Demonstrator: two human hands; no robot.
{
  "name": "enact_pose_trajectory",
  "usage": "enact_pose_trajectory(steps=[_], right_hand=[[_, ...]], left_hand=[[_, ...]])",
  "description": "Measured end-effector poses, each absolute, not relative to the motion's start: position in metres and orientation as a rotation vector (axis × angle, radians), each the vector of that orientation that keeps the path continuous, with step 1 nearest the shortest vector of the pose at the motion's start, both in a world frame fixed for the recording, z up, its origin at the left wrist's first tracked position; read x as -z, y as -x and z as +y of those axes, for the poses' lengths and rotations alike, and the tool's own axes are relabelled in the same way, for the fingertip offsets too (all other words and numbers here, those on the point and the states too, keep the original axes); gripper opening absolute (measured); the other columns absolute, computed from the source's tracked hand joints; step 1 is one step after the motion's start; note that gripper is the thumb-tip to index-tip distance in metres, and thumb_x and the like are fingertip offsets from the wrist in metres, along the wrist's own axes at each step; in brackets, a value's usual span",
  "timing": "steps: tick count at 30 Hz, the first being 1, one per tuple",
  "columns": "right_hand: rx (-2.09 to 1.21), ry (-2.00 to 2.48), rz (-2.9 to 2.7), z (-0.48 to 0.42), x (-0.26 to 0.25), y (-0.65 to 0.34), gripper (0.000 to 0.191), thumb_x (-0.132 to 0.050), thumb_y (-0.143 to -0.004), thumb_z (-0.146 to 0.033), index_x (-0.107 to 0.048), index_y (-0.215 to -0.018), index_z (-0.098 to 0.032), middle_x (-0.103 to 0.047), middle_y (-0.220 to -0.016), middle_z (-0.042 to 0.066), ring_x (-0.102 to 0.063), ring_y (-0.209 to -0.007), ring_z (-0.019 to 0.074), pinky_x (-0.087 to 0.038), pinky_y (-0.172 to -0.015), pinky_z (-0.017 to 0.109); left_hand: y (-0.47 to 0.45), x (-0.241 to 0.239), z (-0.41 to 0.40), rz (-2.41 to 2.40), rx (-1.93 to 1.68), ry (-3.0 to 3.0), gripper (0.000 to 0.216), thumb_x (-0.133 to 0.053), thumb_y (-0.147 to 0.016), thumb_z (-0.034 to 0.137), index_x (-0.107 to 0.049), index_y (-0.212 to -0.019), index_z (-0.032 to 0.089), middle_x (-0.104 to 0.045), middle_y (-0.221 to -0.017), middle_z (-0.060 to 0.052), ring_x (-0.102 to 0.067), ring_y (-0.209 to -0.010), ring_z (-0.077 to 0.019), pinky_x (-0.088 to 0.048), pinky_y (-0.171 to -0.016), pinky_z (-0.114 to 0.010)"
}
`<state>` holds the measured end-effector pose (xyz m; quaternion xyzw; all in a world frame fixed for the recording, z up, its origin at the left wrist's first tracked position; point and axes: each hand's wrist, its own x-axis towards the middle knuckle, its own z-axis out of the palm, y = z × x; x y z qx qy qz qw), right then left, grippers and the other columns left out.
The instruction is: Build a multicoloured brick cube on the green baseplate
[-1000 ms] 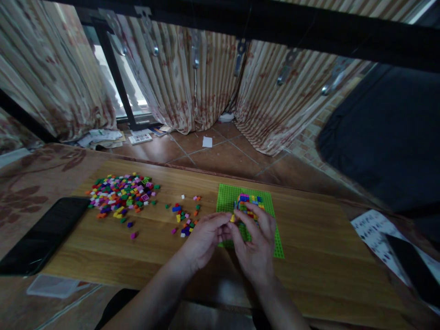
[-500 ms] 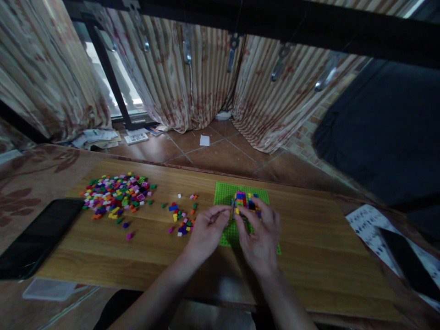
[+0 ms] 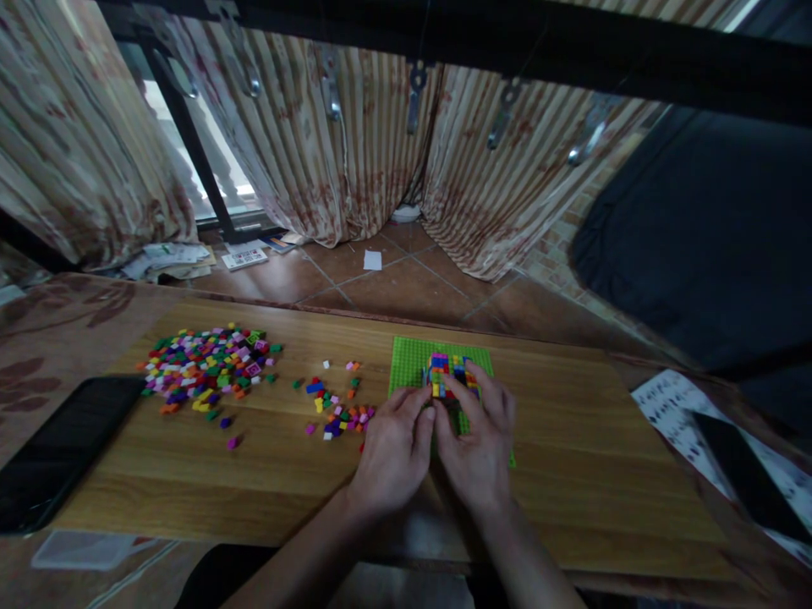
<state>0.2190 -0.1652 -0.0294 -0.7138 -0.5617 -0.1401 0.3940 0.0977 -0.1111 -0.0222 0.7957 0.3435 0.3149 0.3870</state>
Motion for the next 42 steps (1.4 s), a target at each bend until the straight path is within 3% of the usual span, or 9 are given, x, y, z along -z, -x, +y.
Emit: enact_pose_trajectory(steps=[8,25,35,42], right_hand=[[0.136,1.824,-1.152,-0.154,0.032,-0.221,0.035,-0.057,-0.092,-0.038,-0.062,-0.121,-0.019,-0.056,-0.133,0.014,-0.049,-0.126,0.0270,-0.040,-0.106,0.051],[-0.142,1.685,-0.866,-0.140,0.036,-0.216,0.039,-0.065,-0.081,-0.029,-0.063,-0.119,-0.022,-0.051,-0.134,0.011,-0.050,-0.127,0.0251,-0.040,-0.107,0.047],[-0.509,1.531,-0.598,-0.135,0.035,-0.220,0.061,-0.076,-0.068,-0.034,-0.062,-0.126,-0.023,-0.070,-0.112,0.006,-0.065,-0.097,0.0213,-0.052,-0.087,0.038],[-0.411,1.315,-0.221,-0.139,0.033,-0.243,0.045,-0.075,-0.069,-0.044,-0.070,-0.107,-0.019,-0.071,-0.114,0.007,-0.065,-0.104,0.0211,-0.049,-0.089,0.035]], left_hand=[[-0.100,0.029,-0.115,0.912,-0.823,-2.242,0.037,-0.039,-0.096,0.021,-0.056,-0.128,0.015,-0.064,-0.119,-0.014,-0.064,-0.107,-0.0236,-0.056,-0.095,-0.041],[-0.102,0.043,-0.119,0.922,-0.771,-2.286,0.051,-0.040,-0.087,0.012,-0.048,-0.138,0.015,-0.060,-0.126,-0.015,-0.062,-0.113,-0.0256,-0.054,-0.099,-0.041],[-0.101,0.044,-0.120,0.932,-0.759,-2.219,0.045,-0.040,-0.091,0.015,-0.049,-0.136,0.014,-0.061,-0.123,-0.016,-0.063,-0.110,-0.0246,-0.054,-0.095,-0.040],[-0.095,0.039,-0.116,1.045,-0.799,-2.220,0.039,-0.048,-0.090,0.017,-0.053,-0.128,0.014,-0.064,-0.112,-0.014,-0.063,-0.104,-0.0250,-0.055,-0.090,-0.042]])
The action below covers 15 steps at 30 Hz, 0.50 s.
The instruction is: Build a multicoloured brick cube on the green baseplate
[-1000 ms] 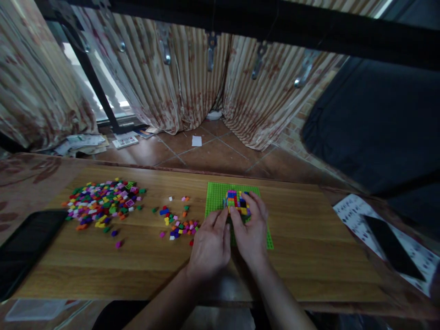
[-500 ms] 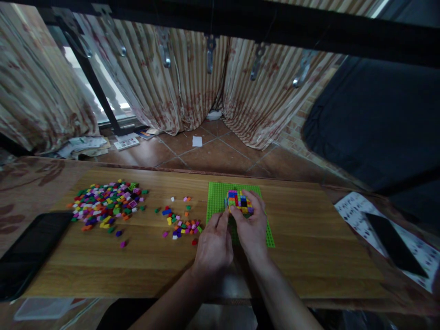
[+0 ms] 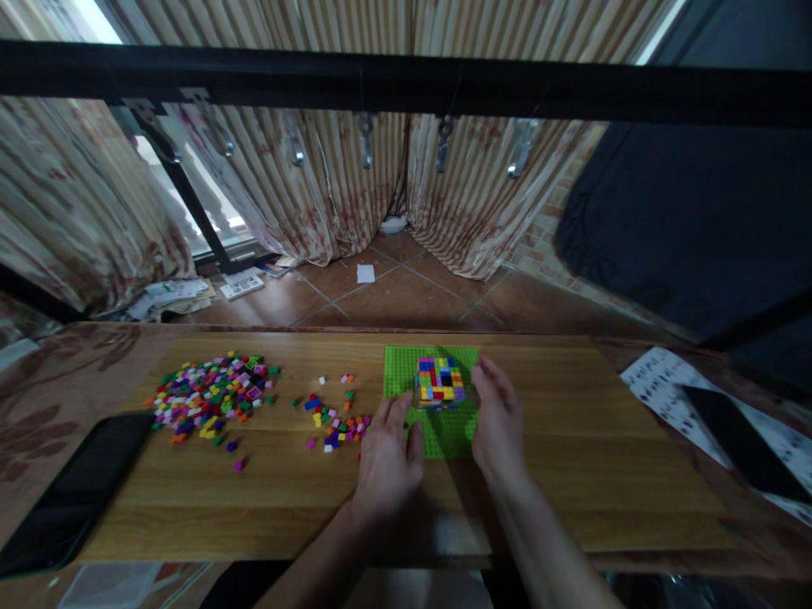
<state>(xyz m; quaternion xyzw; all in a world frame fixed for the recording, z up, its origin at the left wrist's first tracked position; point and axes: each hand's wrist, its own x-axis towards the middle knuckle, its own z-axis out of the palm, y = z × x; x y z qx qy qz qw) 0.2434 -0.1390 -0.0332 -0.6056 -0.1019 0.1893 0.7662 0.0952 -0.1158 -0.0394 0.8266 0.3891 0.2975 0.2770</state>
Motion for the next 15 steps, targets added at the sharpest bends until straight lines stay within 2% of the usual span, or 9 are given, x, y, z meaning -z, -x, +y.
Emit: enact_pose_trajectory(steps=[7,11,15], right_hand=[[-0.453,1.304,-0.162,-0.145,0.036,-0.254,0.032,-0.075,-0.067,-0.042,-0.073,-0.091,-0.021,-0.074,-0.098,0.004,-0.065,-0.086,0.0170,-0.046,-0.070,0.027],[-0.510,1.290,-0.193,-0.152,0.033,-0.255,0.031,-0.076,-0.065,-0.041,-0.073,-0.089,-0.021,-0.074,-0.094,0.003,-0.064,-0.077,0.0150,-0.045,-0.065,0.026],[-0.582,1.266,-0.194,-0.162,0.029,-0.261,0.030,-0.079,-0.061,-0.036,-0.073,-0.086,-0.022,-0.073,-0.091,0.001,-0.064,-0.072,0.0123,-0.046,-0.063,0.024]], left_hand=[[-0.081,0.045,-0.104,1.166,-0.863,-2.488,0.037,-0.050,-0.089,0.016,-0.056,-0.125,0.016,-0.060,-0.122,-0.015,-0.055,-0.112,-0.0295,-0.049,-0.097,-0.049],[-0.076,0.050,-0.105,1.250,-0.773,-2.615,0.033,-0.048,-0.091,0.017,-0.060,-0.122,0.020,-0.058,-0.129,-0.013,-0.051,-0.118,-0.0317,-0.041,-0.101,-0.055],[-0.075,0.048,-0.111,1.360,-0.658,-2.638,0.028,-0.046,-0.093,0.016,-0.063,-0.114,0.021,-0.060,-0.127,-0.011,-0.052,-0.117,-0.0303,-0.035,-0.105,-0.057]])
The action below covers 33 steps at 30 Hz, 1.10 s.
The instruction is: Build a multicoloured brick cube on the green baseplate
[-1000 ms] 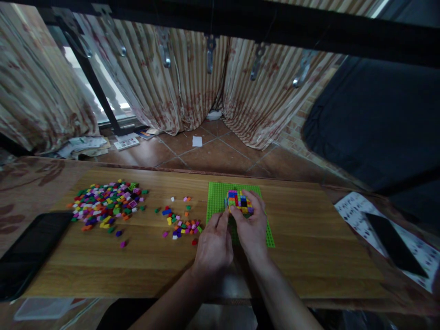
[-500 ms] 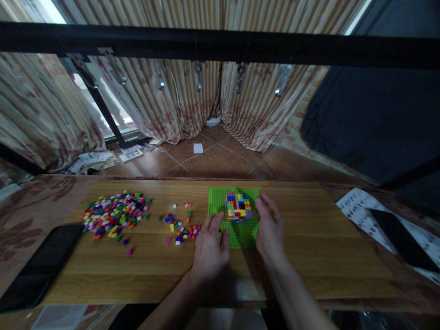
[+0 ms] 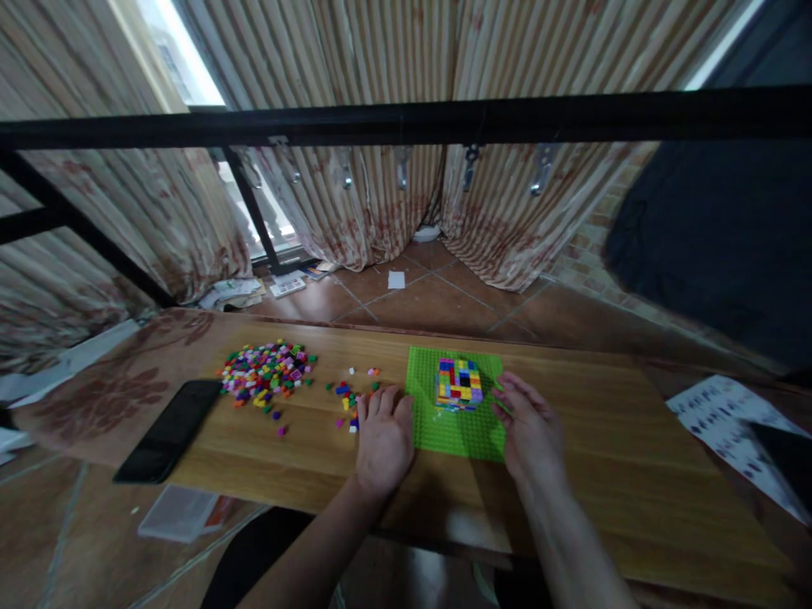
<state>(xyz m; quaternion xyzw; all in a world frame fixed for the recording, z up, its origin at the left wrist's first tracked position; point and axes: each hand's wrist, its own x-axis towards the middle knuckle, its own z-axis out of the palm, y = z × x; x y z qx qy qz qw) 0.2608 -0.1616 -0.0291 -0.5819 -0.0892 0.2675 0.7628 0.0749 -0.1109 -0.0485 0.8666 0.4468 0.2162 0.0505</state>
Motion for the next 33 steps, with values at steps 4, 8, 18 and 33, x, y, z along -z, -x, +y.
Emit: enact_pose_trajectory(steps=[4,8,18,33], right_hand=[[-0.659,1.225,-0.168,-0.167,0.028,-0.268,0.033,-0.085,-0.054,-0.032,-0.074,-0.083,-0.022,-0.073,-0.088,0.000,-0.063,-0.069,0.0095,-0.047,-0.060,0.020],[-0.692,1.216,-0.157,-0.168,0.029,-0.272,0.033,-0.085,-0.051,-0.027,-0.075,-0.082,-0.021,-0.073,-0.086,0.000,-0.062,-0.067,0.0097,-0.048,-0.055,0.019],[-0.775,1.203,-0.210,-0.170,0.026,-0.268,0.028,-0.083,-0.053,-0.026,-0.076,-0.080,-0.020,-0.074,-0.086,0.003,-0.063,-0.065,0.0089,-0.048,-0.052,0.017],[-0.830,1.259,-0.234,-0.170,0.030,-0.268,0.027,-0.085,-0.052,-0.027,-0.076,-0.076,-0.019,-0.074,-0.081,0.001,-0.062,-0.063,0.0068,-0.051,-0.053,0.013]], left_hand=[[-0.074,0.048,-0.106,1.390,-0.628,-2.646,0.024,-0.045,-0.094,0.017,-0.062,-0.111,0.021,-0.061,-0.125,-0.009,-0.053,-0.117,-0.0273,-0.031,-0.108,-0.057],[-0.062,0.049,-0.089,1.453,-0.594,-2.685,0.019,-0.045,-0.095,0.019,-0.062,-0.103,0.020,-0.062,-0.125,-0.010,-0.053,-0.119,-0.0267,-0.028,-0.110,-0.060],[0.008,0.037,-0.044,1.685,-0.542,-2.663,0.023,-0.045,-0.095,0.024,-0.063,-0.109,0.020,-0.064,-0.127,-0.011,-0.053,-0.121,-0.0292,-0.023,-0.113,-0.061],[-0.072,0.047,-0.038,1.481,-0.384,-2.809,0.022,-0.041,-0.098,0.026,-0.060,-0.106,0.018,-0.062,-0.116,-0.009,-0.054,-0.113,-0.0268,-0.031,-0.109,-0.064]])
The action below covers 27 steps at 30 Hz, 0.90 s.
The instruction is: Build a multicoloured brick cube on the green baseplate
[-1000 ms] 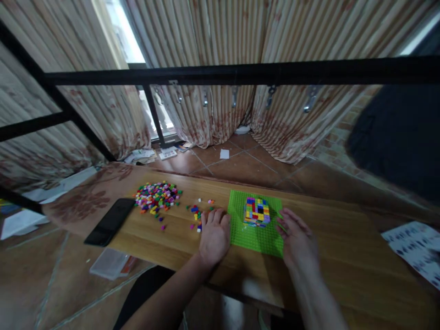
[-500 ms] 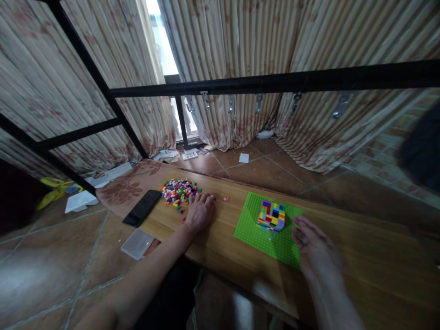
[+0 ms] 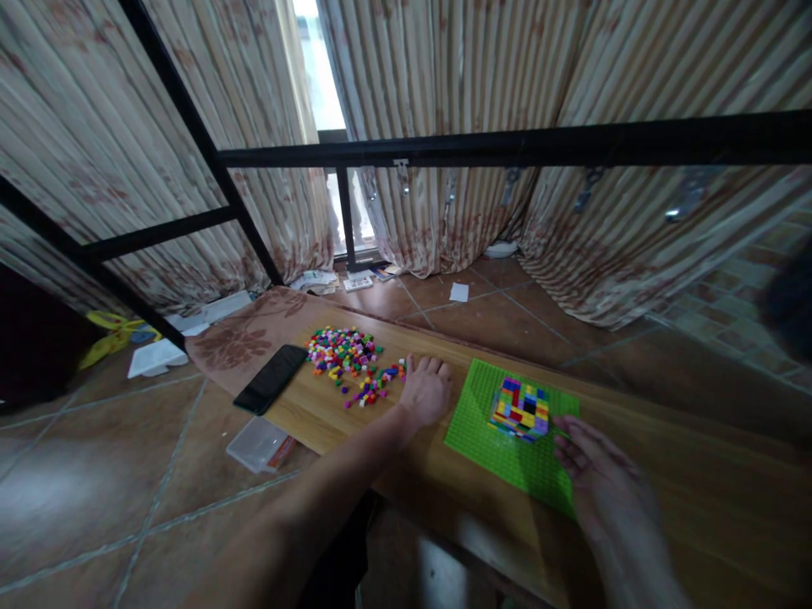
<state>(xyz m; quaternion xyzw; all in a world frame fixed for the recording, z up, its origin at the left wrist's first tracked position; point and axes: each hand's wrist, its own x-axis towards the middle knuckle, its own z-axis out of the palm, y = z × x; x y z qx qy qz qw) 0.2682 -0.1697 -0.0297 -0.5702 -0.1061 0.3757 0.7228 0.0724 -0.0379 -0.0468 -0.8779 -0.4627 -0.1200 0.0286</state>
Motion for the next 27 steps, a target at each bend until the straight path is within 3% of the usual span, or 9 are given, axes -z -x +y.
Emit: enact_pose_trajectory(steps=[10,17,27], right_hand=[[-0.777,1.275,-0.248,-0.167,0.030,-0.267,0.030,-0.087,-0.049,-0.029,-0.076,-0.076,-0.019,-0.074,-0.079,0.000,-0.062,-0.062,0.0069,-0.050,-0.052,0.013],[-0.785,1.275,-0.254,-0.169,0.028,-0.265,0.033,-0.088,-0.049,-0.032,-0.076,-0.077,-0.019,-0.074,-0.080,0.001,-0.061,-0.064,0.0068,-0.048,-0.053,0.013],[-0.799,1.284,-0.269,-0.167,0.029,-0.265,0.033,-0.088,-0.048,-0.032,-0.076,-0.077,-0.019,-0.074,-0.079,0.001,-0.062,-0.063,0.0070,-0.049,-0.053,0.013]], left_hand=[[-0.009,0.047,0.003,-1.484,0.254,2.594,0.022,-0.042,-0.094,0.016,-0.064,-0.100,0.017,-0.065,-0.103,-0.011,-0.056,-0.108,-0.0275,-0.024,-0.112,-0.063],[0.046,0.030,0.026,-1.450,0.241,2.556,0.024,-0.043,-0.092,0.012,-0.066,-0.087,0.016,-0.067,-0.096,-0.013,-0.059,-0.103,-0.0301,-0.029,-0.107,-0.061],[0.063,0.039,-0.052,-1.251,0.430,2.663,0.027,-0.046,-0.096,0.033,-0.065,-0.112,0.021,-0.061,-0.132,-0.012,-0.052,-0.123,-0.0289,-0.026,-0.111,-0.057]])
